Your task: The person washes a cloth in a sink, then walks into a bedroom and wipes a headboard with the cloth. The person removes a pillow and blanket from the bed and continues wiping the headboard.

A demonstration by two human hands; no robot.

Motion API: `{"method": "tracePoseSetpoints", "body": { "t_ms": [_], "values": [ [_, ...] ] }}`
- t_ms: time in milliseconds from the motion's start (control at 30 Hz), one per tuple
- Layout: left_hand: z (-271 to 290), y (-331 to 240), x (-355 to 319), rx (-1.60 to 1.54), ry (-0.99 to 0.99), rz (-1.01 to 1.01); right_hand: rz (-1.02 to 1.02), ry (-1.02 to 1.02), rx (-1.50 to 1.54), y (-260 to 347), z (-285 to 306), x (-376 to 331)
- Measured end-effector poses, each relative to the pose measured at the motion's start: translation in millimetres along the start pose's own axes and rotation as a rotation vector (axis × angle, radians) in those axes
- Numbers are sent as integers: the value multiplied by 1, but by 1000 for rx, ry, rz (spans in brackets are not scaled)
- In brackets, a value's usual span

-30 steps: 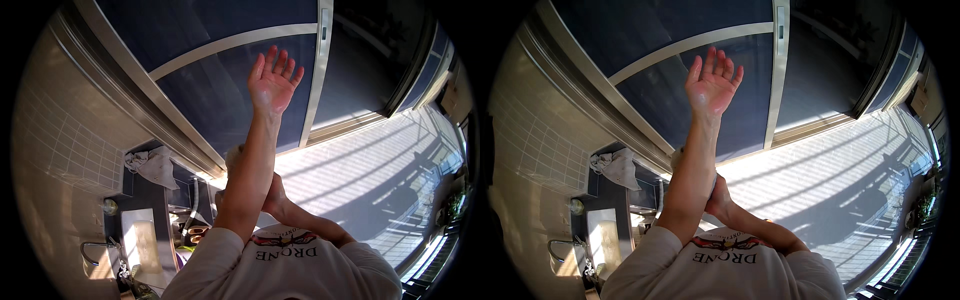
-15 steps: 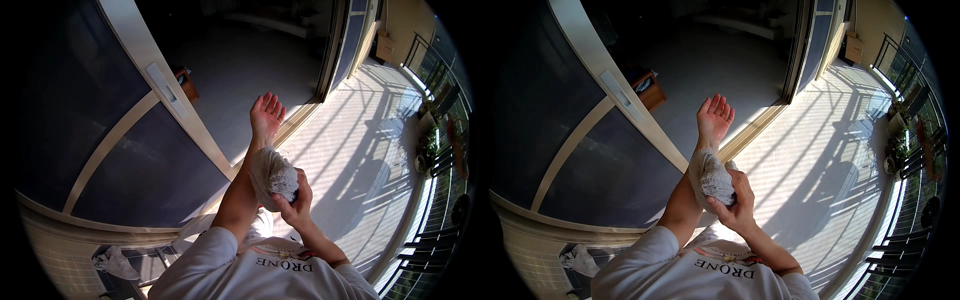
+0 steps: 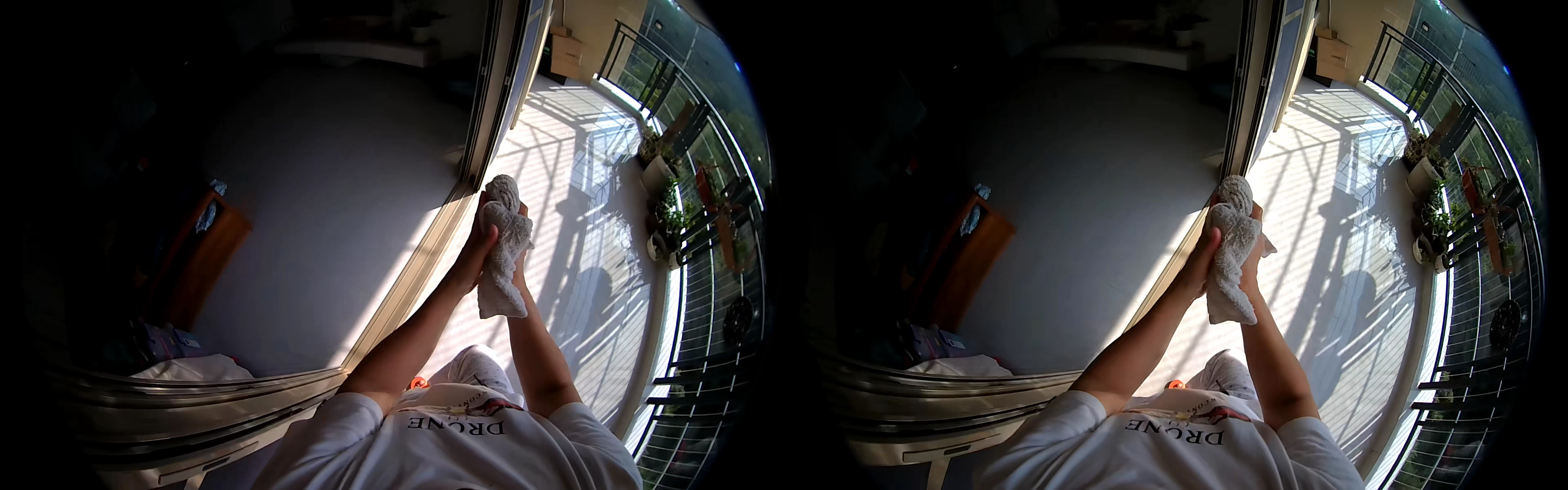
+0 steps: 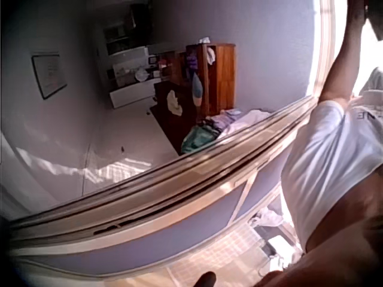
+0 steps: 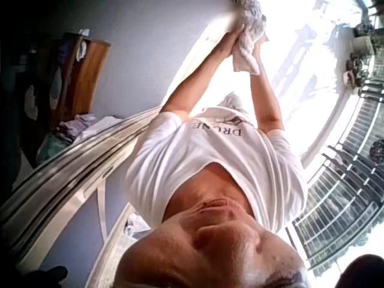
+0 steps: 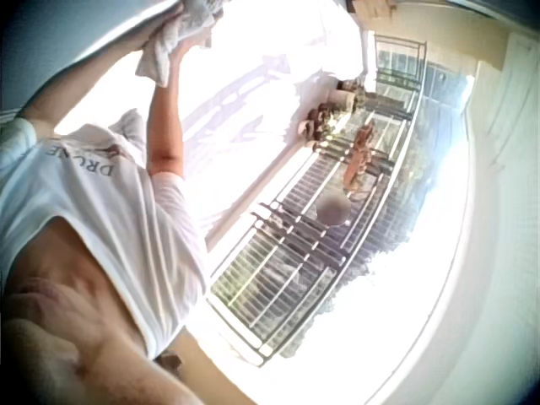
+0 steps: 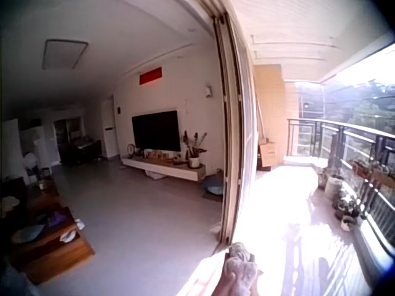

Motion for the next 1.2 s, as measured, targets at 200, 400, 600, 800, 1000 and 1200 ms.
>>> {"method": "tracePoseSetpoints", "body": {
  "t_ms": [200, 400, 600, 800, 1000, 1200],
  "values": [
    [135, -32, 94, -354, -316, -12, 271, 375, -1355, -29, -79, 136],
    [250, -176, 180, -26, -323, -323, 214, 878, -162, 23, -215, 291],
    [339, -217, 267, -654, -185, -130, -335, 1329, 1793, -32, -416, 422],
    [509, -291, 324, -692, -201, -209, -479, 1432, 1577, -144, -558, 489],
    [647, -441, 369, -624, -252, -346, -453, 1652, 1379, -208, -675, 554],
    [770, -589, 411, -408, -181, -609, -478, 1397, 805, -375, -709, 686]
  ]
}}
Point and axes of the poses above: each hand's wrist, its own x-axis towards the middle knuckle, its own z-axis out of the back of the hand, y = z × x, the point moved 4 cm from there along x, towards the middle knuckle, and after that the axes turned 7 degrees about y, right-handed, at the moved point
